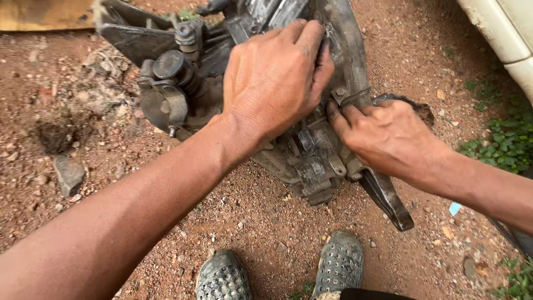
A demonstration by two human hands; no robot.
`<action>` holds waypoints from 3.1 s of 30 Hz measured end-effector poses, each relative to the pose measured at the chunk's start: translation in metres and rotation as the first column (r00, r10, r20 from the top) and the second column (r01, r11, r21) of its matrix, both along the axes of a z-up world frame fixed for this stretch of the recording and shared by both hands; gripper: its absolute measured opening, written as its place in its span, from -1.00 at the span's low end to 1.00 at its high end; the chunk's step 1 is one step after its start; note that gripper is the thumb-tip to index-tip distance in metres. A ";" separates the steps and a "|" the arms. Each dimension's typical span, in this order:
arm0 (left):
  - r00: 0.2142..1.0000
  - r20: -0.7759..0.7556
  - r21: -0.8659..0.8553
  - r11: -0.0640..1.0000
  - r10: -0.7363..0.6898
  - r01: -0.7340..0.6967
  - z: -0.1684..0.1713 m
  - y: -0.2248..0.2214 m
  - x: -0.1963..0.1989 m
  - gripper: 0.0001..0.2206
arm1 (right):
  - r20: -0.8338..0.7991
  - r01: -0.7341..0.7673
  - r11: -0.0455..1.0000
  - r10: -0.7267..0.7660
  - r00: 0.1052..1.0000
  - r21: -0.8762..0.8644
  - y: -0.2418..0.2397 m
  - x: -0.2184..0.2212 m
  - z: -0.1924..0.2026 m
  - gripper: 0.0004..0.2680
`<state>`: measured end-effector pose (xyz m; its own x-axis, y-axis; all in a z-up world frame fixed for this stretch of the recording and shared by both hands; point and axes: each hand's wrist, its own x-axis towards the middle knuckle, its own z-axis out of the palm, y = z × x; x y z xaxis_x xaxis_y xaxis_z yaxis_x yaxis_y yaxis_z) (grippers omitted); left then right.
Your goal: The person cleans a transmission housing resting on the ground by hand and using a scraper to remove material from various surfaces.
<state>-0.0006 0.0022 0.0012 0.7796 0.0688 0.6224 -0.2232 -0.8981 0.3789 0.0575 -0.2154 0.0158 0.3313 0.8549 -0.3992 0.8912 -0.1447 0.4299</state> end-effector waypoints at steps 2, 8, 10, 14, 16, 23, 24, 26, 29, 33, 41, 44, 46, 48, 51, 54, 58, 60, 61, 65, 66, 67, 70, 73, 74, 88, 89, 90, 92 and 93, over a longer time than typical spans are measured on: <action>0.999 0.030 0.012 1.000 -0.011 0.011 0.001 0.001 0.000 -0.82 | -0.029 0.049 0.999 -0.049 0.998 -0.009 0.002 -0.003 0.003 -0.68; 1.000 -0.005 0.014 1.000 -0.024 0.024 -0.002 0.001 0.005 -0.79 | -0.038 0.169 0.971 -0.178 0.983 -0.171 0.004 -0.002 0.011 -0.70; 1.000 -0.005 0.008 1.000 -0.024 0.024 -0.002 0.000 0.005 -0.79 | -0.083 0.124 0.992 -0.124 0.989 -0.008 0.009 -0.006 0.011 -0.69; 0.997 -0.070 0.009 1.000 -0.024 0.025 0.002 -0.001 0.007 -0.78 | -0.040 0.026 0.996 -0.023 0.999 0.082 0.023 -0.010 0.024 -0.82; 0.996 -0.088 0.011 0.999 -0.034 0.035 0.002 -0.001 0.008 -0.78 | -0.179 0.191 0.980 -0.180 0.967 0.047 0.024 -0.001 0.039 -0.83; 0.999 0.019 0.008 0.999 -0.043 0.043 0.001 -0.001 0.006 -0.80 | 0.000 -0.209 0.915 0.222 0.975 0.346 -0.006 0.070 0.059 -0.78; 0.999 0.010 0.005 0.999 -0.041 0.041 0.001 0.000 0.006 -0.79 | 0.028 -0.229 0.912 0.233 0.972 0.341 -0.008 0.074 0.055 -0.78; 0.998 0.025 -0.012 0.998 -0.064 0.065 -0.001 0.003 0.005 -0.79 | 0.079 -0.267 0.906 0.255 0.964 0.329 0.000 0.075 0.044 -0.76; 0.998 0.018 -0.011 0.999 -0.053 0.053 -0.002 0.001 0.001 -0.79 | -0.044 -0.215 0.927 0.240 0.970 0.306 0.019 0.065 0.042 -0.77; 0.998 0.045 -0.007 0.999 -0.048 0.048 -0.002 0.001 0.003 -0.80 | -0.008 0.160 0.978 -0.163 0.987 -0.136 0.045 0.057 0.060 -0.76; 0.998 -0.045 0.043 0.998 -0.039 0.041 -0.005 -0.001 0.009 -0.79 | -0.134 0.056 0.998 -0.054 0.990 0.015 0.045 0.093 0.044 -0.76; 0.996 -0.079 0.058 0.998 -0.035 0.040 -0.003 0.003 0.010 -0.78 | -0.332 0.281 0.928 -0.353 0.875 -0.246 0.066 0.116 0.047 -0.76; 0.996 -0.085 0.053 0.998 -0.037 0.042 -0.002 0.004 0.010 -0.77 | -0.225 0.334 0.880 -0.420 0.879 -0.337 0.074 0.110 0.056 -0.76; 0.996 -0.081 0.038 0.998 -0.042 0.045 -0.003 0.003 0.009 -0.78 | -0.044 0.289 0.883 -0.328 0.944 -0.371 0.073 0.090 0.066 -0.74; 0.999 0.037 0.044 0.999 -0.032 0.031 -0.008 0.001 0.009 -0.79 | 0.153 -0.018 0.983 0.046 0.987 -0.182 0.046 0.052 0.070 -0.72; 0.995 0.096 0.029 0.999 -0.038 0.035 -0.010 0.002 0.006 -0.80 | 0.086 -0.125 0.987 0.116 0.989 0.105 0.026 0.047 0.058 -0.74; 0.999 -0.023 0.031 0.999 -0.039 0.039 -0.004 0.002 0.007 -0.80 | -0.154 0.249 0.965 -0.259 0.954 -0.081 0.026 0.083 0.029 -0.76; 0.999 -0.012 0.013 0.999 -0.042 0.042 -0.001 0.002 0.005 -0.79 | -0.359 0.347 0.938 -0.316 0.878 0.023 0.026 0.093 0.025 -0.77; 0.999 -0.015 0.005 0.999 -0.048 0.048 0.000 0.001 0.005 -0.79 | -0.445 0.427 0.903 -0.364 0.818 0.047 0.024 0.095 0.026 -0.77; 0.998 -0.005 -0.001 0.998 -0.058 0.058 -0.001 0.001 0.006 -0.80 | -0.423 0.588 0.808 -0.531 0.734 0.006 0.015 0.081 0.044 -0.78; 0.999 0.003 0.003 0.999 -0.054 0.054 -0.002 0.002 0.006 -0.80 | -0.384 0.421 0.899 -0.350 0.855 0.118 0.015 0.076 0.045 -0.79; 0.999 0.007 0.008 0.999 -0.045 0.045 -0.002 0.004 0.005 -0.80 | -0.321 0.230 0.948 -0.152 0.935 0.220 0.015 0.073 0.048 -0.78; 0.999 0.006 0.016 0.999 -0.035 0.035 -0.002 0.002 0.007 -0.80 | -0.132 -0.032 0.977 0.061 0.989 0.211 0.013 0.069 0.048 -0.75; 0.999 -0.039 0.012 0.999 -0.037 0.038 -0.002 -0.005 0.008 -0.79 | -0.094 -0.083 0.995 0.089 0.992 0.060 0.006 0.072 0.048 -0.73; 0.999 -0.037 0.026 0.999 -0.032 0.033 -0.001 -0.001 0.009 -0.79 | -0.092 -0.106 0.994 0.108 0.990 0.027 0.011 0.076 0.045 -0.73; 0.987 -0.152 -0.022 0.999 -0.051 0.049 0.010 0.003 0.002 -0.79 | -0.592 0.596 0.576 -0.226 0.774 0.560 -0.008 0.069 0.016 -0.80; 0.984 -0.169 -0.023 0.999 -0.050 0.047 0.012 0.003 0.002 -0.79 | -0.661 0.695 0.484 -0.275 0.698 0.532 -0.002 0.064 0.013 -0.78; 0.981 -0.188 -0.026 0.998 -0.056 0.052 0.013 0.002 0.002 -0.79 | -0.677 0.721 0.485 -0.305 0.670 0.495 0.002 0.060 0.009 -0.78; 0.985 -0.165 -0.039 0.998 -0.051 0.045 0.013 0.002 0.000 -0.80 | -0.706 0.765 0.484 -0.352 0.614 0.425 0.015 0.055 0.009 -0.78; 0.987 -0.153 -0.041 0.998 -0.044 0.039 0.014 0.003 0.000 -0.80 | -0.671 0.764 0.479 -0.395 0.627 0.432 0.024 0.054 0.014 -0.74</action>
